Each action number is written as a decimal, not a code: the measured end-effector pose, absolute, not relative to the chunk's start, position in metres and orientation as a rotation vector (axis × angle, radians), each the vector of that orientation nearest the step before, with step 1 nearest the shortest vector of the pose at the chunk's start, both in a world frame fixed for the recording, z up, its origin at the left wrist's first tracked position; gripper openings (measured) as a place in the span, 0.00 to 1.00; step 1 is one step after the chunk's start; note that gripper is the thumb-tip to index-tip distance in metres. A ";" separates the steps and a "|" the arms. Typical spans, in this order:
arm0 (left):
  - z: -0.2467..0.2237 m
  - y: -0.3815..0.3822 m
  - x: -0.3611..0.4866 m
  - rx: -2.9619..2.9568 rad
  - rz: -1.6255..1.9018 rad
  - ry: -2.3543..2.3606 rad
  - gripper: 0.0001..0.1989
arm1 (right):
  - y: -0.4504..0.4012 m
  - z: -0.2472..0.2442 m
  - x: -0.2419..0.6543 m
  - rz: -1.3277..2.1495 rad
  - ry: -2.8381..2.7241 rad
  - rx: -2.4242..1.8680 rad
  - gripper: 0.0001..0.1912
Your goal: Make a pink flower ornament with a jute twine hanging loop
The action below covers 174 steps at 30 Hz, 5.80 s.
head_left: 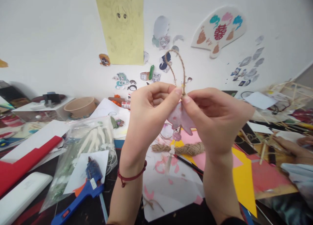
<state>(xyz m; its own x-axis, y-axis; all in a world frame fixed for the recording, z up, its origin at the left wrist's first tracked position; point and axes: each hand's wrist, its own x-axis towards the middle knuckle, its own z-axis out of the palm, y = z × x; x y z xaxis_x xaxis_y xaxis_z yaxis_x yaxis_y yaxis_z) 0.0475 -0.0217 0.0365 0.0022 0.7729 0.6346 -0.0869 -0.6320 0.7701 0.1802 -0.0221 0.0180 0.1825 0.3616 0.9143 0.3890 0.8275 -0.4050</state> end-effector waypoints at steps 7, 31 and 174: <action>0.035 -0.019 0.047 1.626 1.704 0.694 0.11 | -0.025 0.019 0.179 -0.006 -1.428 -0.699 0.08; 0.022 0.014 0.033 1.869 1.579 0.222 0.02 | -0.022 0.032 0.198 1.029 -1.432 -0.701 0.11; 0.027 0.009 0.021 1.683 1.244 0.325 0.11 | -0.028 0.029 0.207 0.599 -1.672 -0.628 0.06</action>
<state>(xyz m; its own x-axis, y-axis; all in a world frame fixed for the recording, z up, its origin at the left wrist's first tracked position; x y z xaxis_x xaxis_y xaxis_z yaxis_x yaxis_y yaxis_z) 0.0214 0.0091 0.0266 0.4395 0.6871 0.5786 -0.3161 -0.4846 0.8156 0.2068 -0.0281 0.0289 -0.1625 0.6895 0.7058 0.0840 0.7224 -0.6863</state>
